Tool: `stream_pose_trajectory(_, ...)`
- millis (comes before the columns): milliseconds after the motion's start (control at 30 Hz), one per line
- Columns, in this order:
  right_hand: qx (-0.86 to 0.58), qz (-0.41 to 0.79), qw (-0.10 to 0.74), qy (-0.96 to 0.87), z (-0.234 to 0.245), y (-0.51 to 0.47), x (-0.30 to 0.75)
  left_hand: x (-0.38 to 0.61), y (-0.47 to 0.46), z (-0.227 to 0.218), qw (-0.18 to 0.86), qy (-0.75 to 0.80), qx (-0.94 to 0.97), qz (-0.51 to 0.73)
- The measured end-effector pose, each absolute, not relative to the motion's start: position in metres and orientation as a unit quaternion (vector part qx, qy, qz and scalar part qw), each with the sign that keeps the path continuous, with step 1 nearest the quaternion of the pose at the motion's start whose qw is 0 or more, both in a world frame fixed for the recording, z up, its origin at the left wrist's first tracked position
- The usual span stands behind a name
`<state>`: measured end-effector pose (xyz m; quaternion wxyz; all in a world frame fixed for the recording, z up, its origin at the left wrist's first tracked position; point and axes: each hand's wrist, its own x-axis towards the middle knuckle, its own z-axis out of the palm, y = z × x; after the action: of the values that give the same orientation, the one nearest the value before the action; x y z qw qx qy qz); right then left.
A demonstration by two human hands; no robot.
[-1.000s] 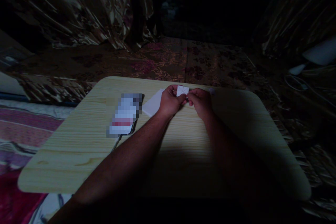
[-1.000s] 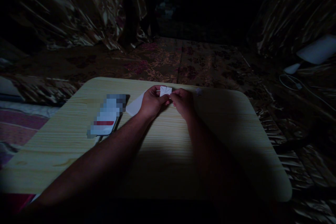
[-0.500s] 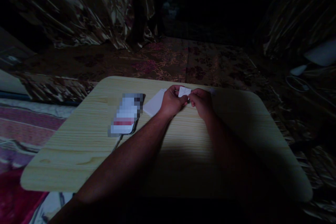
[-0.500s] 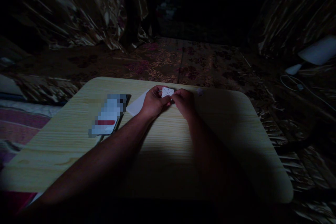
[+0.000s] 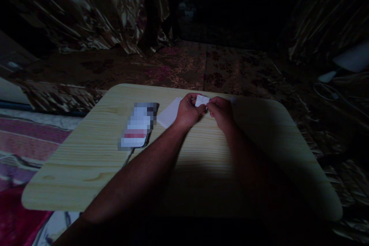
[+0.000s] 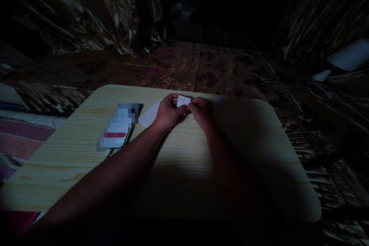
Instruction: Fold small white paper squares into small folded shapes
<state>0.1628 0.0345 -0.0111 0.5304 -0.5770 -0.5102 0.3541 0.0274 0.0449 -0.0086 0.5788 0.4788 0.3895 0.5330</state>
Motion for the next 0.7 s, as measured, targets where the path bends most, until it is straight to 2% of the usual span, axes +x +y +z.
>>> stream_pose_trajectory(400,-0.571,0.352,0.534,-0.515,-0.0129,0.0356,0.1624,0.0297,0.0481,-0.0163,0.528,0.401,0.492,0.565)
stream_pose_trajectory(700,-0.575,0.346,0.520,-0.529,-0.0118,0.0342,0.1644,0.0293,0.0483,-0.0165,0.529,0.394,0.498,0.563)
